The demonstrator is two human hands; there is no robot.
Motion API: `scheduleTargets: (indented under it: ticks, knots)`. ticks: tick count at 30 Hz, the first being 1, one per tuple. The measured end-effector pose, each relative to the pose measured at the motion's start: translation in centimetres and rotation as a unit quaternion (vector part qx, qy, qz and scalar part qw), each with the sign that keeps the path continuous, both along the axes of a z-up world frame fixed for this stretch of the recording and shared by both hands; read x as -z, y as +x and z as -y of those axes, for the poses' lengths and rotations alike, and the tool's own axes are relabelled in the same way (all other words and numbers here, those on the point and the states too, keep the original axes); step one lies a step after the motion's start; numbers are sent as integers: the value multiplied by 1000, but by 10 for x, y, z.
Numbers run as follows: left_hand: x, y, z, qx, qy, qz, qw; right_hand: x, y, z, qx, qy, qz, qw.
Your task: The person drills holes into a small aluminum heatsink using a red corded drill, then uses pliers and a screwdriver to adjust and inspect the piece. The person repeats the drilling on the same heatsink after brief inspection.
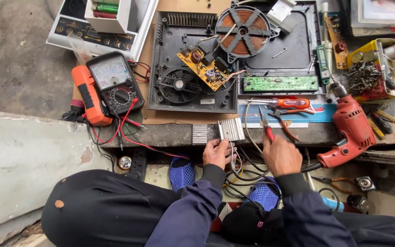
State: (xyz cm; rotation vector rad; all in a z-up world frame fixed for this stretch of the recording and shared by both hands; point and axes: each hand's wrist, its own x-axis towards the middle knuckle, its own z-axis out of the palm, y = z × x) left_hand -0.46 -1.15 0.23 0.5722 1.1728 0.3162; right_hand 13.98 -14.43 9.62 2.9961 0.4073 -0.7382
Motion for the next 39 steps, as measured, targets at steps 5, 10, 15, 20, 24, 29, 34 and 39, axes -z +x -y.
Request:
scheduleTargets:
  ticks: [5, 10, 15, 20, 24, 29, 34, 39]
  knots:
    - [-23, -8, -3, -13, -48, 91, 995, -34, 18, -6, -44, 158, 81, 983]
    - [-100, -6, -8, -20, -88, 114, 989, -80, -45, -17, 132, 369, -142, 909]
    - [-100, -4, -11, -29, -93, 123, 988, -91, -70, -15, 175, 481, -332, 792]
    - [-101, 3, -27, -150, 12, 135, 979, -125, -45, -2, 86, 289, -283, 911]
    - [-99, 3, -41, -77, 165, 22, 983, -50, 23, -1, -78, 264, -86, 958]
    - [-129, 5, -43, -56, 201, 111, 972, -11, 109, 0, -204, 342, 277, 874]
    - [-162, 16, -54, -94, -5, 214, 972, 58, 178, 14, -312, 58, 294, 902]
    - [-159, 22, -62, -110, -147, 239, 954, 36, 195, 1, -362, -38, 244, 899]
